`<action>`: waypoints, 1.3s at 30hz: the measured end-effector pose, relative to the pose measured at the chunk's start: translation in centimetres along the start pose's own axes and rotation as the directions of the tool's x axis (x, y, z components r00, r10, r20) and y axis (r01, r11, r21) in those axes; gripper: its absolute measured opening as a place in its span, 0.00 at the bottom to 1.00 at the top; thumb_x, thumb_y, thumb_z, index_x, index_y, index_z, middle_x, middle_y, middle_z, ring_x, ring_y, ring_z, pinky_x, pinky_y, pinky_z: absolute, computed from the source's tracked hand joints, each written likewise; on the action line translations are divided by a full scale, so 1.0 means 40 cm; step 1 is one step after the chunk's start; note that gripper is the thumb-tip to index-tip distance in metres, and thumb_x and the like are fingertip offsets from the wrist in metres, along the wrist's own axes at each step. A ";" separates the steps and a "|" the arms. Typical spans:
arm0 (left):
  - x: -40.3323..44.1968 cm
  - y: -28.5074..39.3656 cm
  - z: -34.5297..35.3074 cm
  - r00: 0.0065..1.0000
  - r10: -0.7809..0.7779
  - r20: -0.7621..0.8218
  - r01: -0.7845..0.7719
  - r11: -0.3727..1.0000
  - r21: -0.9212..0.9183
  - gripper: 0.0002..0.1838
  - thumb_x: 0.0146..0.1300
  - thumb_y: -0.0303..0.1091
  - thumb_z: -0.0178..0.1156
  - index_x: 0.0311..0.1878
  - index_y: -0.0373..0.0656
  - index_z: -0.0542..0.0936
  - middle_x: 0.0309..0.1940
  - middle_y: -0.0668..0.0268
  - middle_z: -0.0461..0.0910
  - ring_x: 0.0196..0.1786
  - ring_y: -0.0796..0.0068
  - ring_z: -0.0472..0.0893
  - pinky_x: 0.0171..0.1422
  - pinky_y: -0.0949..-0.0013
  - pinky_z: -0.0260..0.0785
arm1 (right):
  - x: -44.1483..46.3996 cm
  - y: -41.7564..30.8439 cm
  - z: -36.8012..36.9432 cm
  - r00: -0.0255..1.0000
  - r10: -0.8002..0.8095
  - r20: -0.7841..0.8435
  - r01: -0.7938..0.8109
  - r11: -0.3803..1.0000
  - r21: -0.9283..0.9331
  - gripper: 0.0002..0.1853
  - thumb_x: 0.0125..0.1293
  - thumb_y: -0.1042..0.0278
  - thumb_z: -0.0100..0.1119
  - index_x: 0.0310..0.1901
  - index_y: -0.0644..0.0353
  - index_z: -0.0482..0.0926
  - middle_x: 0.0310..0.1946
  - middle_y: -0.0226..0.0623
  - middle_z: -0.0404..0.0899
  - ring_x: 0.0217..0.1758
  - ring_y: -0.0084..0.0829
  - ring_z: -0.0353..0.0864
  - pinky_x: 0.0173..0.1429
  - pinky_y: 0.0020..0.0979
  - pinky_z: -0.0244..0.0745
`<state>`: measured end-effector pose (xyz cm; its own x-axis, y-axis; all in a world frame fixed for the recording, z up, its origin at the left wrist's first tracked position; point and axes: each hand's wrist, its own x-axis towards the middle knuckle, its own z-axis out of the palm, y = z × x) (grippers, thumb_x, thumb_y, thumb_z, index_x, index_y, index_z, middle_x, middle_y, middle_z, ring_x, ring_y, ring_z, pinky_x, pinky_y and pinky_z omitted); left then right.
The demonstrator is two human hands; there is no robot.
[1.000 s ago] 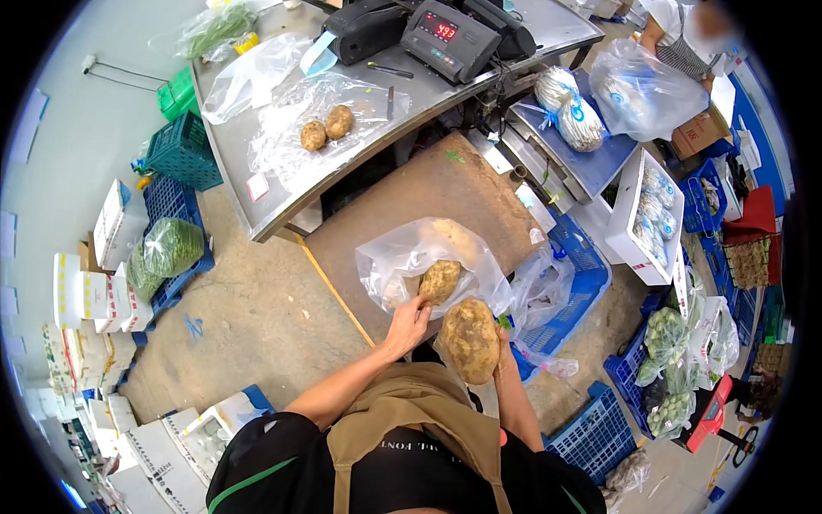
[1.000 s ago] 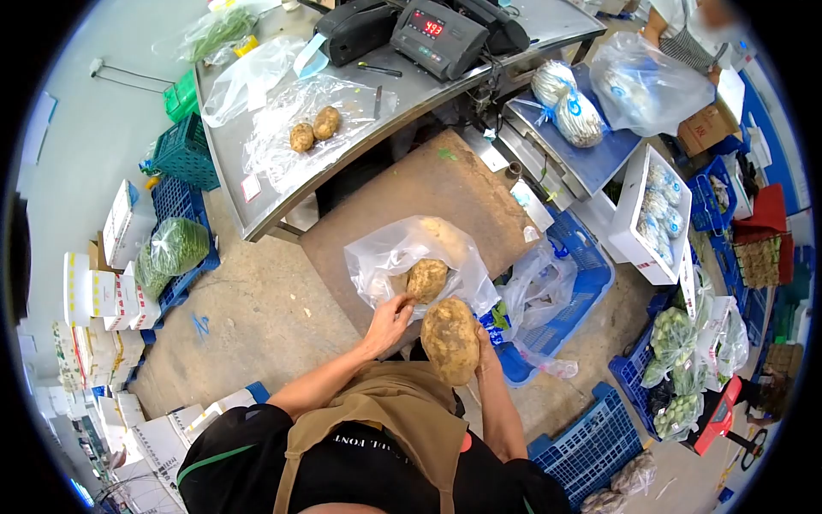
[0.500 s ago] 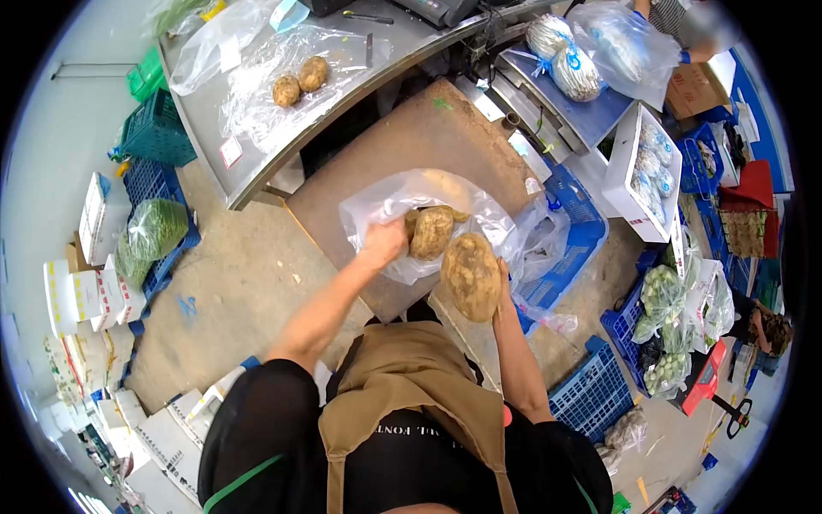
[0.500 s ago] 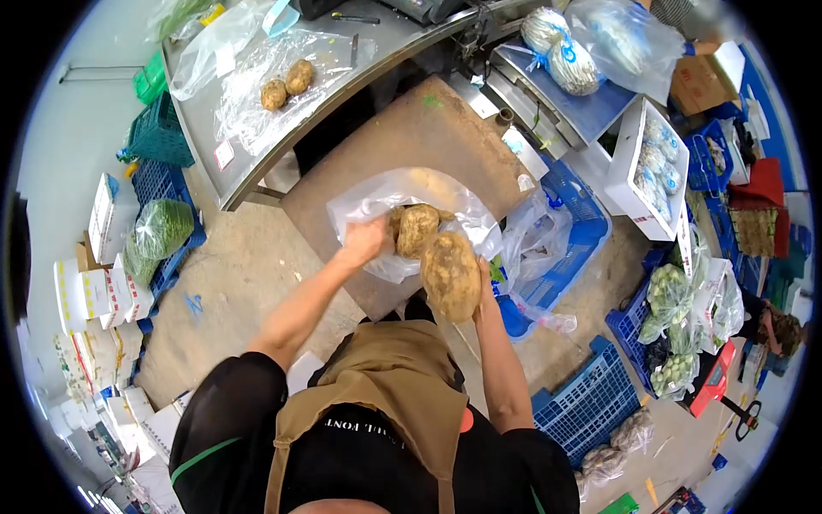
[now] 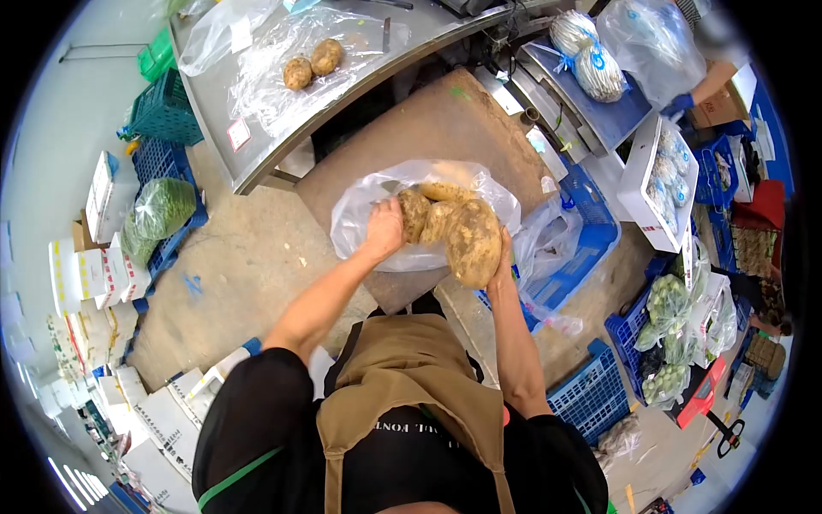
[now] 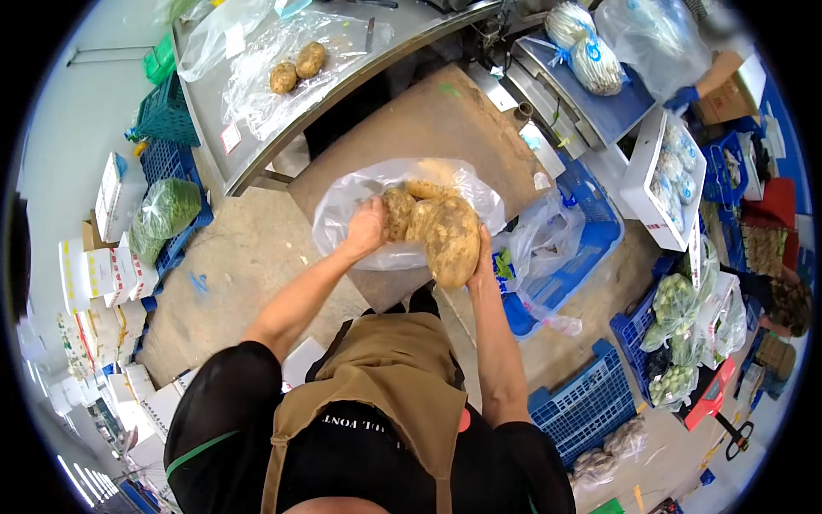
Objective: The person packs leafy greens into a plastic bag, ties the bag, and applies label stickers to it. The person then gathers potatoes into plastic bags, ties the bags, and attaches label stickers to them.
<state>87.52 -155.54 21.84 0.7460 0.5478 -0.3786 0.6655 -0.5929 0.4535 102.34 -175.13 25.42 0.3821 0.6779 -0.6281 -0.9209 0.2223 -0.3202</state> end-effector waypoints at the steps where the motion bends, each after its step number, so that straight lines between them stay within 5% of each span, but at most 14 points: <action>1: 0.011 -0.010 0.033 0.988 -0.151 0.033 0.152 0.988 -0.037 0.40 0.46 0.37 0.67 0.61 0.33 0.60 0.43 0.44 0.76 0.47 0.44 0.77 0.52 0.51 0.70 | -0.003 0.002 -0.001 1.000 -0.010 -0.002 0.010 1.000 -0.027 0.37 0.56 0.39 0.59 0.59 0.59 0.70 0.52 0.42 0.77 0.51 0.38 0.79 0.54 0.41 0.78; 2: 0.014 -0.012 0.054 0.952 -0.296 0.073 0.301 0.951 -0.069 0.45 0.44 0.41 0.71 0.62 0.32 0.58 0.48 0.42 0.74 0.51 0.44 0.75 0.54 0.51 0.69 | -0.010 0.002 -0.006 0.999 0.038 0.000 -0.038 0.999 -0.005 0.37 0.55 0.39 0.61 0.59 0.60 0.70 0.52 0.42 0.77 0.50 0.37 0.80 0.54 0.40 0.78; 6: -0.017 0.040 0.059 0.932 -0.353 0.088 0.338 0.930 0.145 0.64 0.35 0.50 0.77 0.69 0.36 0.45 0.60 0.44 0.62 0.63 0.46 0.65 0.61 0.48 0.60 | -0.012 0.005 -0.006 1.000 -0.011 -0.002 0.011 0.999 -0.037 0.37 0.54 0.40 0.63 0.58 0.59 0.70 0.51 0.42 0.77 0.50 0.37 0.80 0.53 0.40 0.78; 15: -0.001 0.021 0.076 0.954 -0.301 0.001 0.296 0.938 0.178 0.63 0.33 0.57 0.73 0.68 0.35 0.50 0.53 0.48 0.70 0.58 0.53 0.70 0.61 0.51 0.58 | 0.040 -0.071 0.054 0.979 -0.198 0.055 0.201 0.977 -0.063 0.35 0.59 0.39 0.55 0.60 0.58 0.68 0.55 0.41 0.74 0.56 0.38 0.76 0.59 0.41 0.73; 18: 0.022 -0.011 0.012 0.933 -0.307 0.187 0.306 0.952 0.036 0.53 0.34 0.51 0.73 0.64 0.37 0.61 0.52 0.49 0.73 0.56 0.54 0.74 0.61 0.54 0.64 | 0.047 -0.092 0.040 0.964 -0.262 0.041 0.264 0.963 -0.060 0.35 0.59 0.40 0.56 0.61 0.57 0.67 0.57 0.41 0.73 0.59 0.40 0.73 0.62 0.43 0.71; 20: 0.023 -0.062 -0.002 0.970 -0.215 0.118 0.240 0.930 -0.279 0.48 0.34 0.46 0.72 0.61 0.38 0.65 0.48 0.52 0.77 0.53 0.58 0.76 0.59 0.58 0.68 | 0.044 -0.104 0.033 0.958 -0.288 0.012 0.288 0.957 -0.038 0.36 0.58 0.40 0.57 0.61 0.56 0.67 0.57 0.40 0.72 0.59 0.40 0.73 0.62 0.45 0.70; 21: 0.021 -0.088 -0.010 0.981 -0.179 0.074 0.194 0.884 -0.425 0.45 0.35 0.44 0.72 0.60 0.38 0.67 0.47 0.53 0.78 0.51 0.59 0.78 0.58 0.60 0.70 | 0.033 -0.109 0.042 0.957 -0.291 0.016 0.291 0.957 -0.018 0.36 0.58 0.40 0.57 0.61 0.57 0.67 0.57 0.41 0.72 0.59 0.40 0.73 0.62 0.44 0.71; 23: 0.031 -0.138 -0.036 0.929 -0.196 0.313 0.367 0.582 -0.725 0.40 0.40 0.36 0.71 0.60 0.37 0.67 0.44 0.55 0.79 0.48 0.64 0.79 0.54 0.65 0.73 | 0.015 -0.110 0.057 0.957 -0.289 0.025 0.288 0.957 0.028 0.36 0.57 0.41 0.58 0.61 0.58 0.67 0.56 0.42 0.73 0.58 0.40 0.73 0.62 0.43 0.71; 25: 0.030 -0.162 -0.084 0.833 -0.093 0.545 0.552 0.208 -0.808 0.39 0.45 0.32 0.69 0.62 0.35 0.65 0.48 0.55 0.78 0.50 0.66 0.78 0.54 0.65 0.74 | 0.016 -0.099 0.044 0.970 -0.240 0.032 0.240 0.971 0.014 0.37 0.57 0.40 0.58 0.62 0.57 0.66 0.57 0.42 0.72 0.58 0.41 0.73 0.62 0.44 0.71; 30: 0.002 -0.113 -0.162 0.918 -0.005 0.398 0.395 -0.112 -0.912 0.41 0.52 0.32 0.65 0.67 0.37 0.55 0.59 0.54 0.67 0.59 0.61 0.73 0.62 0.59 0.70 | 0.019 -0.052 0.054 0.996 -0.031 0.089 0.046 0.985 -0.166 0.38 0.54 0.43 0.63 0.62 0.58 0.66 0.57 0.42 0.73 0.56 0.39 0.75 0.60 0.42 0.73; 32: -0.013 -0.087 -0.198 0.939 -0.021 0.343 0.335 -0.162 -0.928 0.44 0.50 0.31 0.66 0.68 0.38 0.53 0.61 0.53 0.66 0.61 0.59 0.71 0.62 0.59 0.70 | 0.022 -0.045 0.106 0.968 0.107 0.228 -0.027 0.944 -0.330 0.39 0.53 0.51 0.66 0.62 0.62 0.64 0.55 0.45 0.73 0.55 0.37 0.76 0.58 0.39 0.74; 35: -0.054 -0.040 -0.251 0.975 -0.076 0.207 0.193 -0.167 -0.967 0.51 0.49 0.30 0.66 0.72 0.44 0.45 0.63 0.52 0.62 0.63 0.58 0.69 0.63 0.58 0.69 | 0.056 -0.003 0.180 0.961 0.248 0.121 -0.113 0.753 -0.648 0.42 0.51 0.54 0.68 0.64 0.67 0.61 0.54 0.46 0.72 0.55 0.35 0.75 0.59 0.34 0.72; 39: -0.108 -0.029 -0.267 0.980 -0.197 0.030 0.014 -0.081 -0.997 0.58 0.47 0.29 0.65 0.74 0.49 0.34 0.66 0.50 0.57 0.65 0.56 0.66 0.66 0.59 0.65 | 0.147 0.051 0.243 0.981 0.182 0.067 -0.052 0.576 -0.816 0.43 0.50 0.60 0.70 0.64 0.71 0.59 0.55 0.47 0.71 0.58 0.37 0.71 0.60 0.33 0.70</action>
<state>83.26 -150.91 31.57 0.6003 0.6360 -0.4848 -0.0668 0.6440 0.7621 101.95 -163.89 27.97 0.2017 0.7522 -0.6273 -0.4874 -0.4785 -0.7304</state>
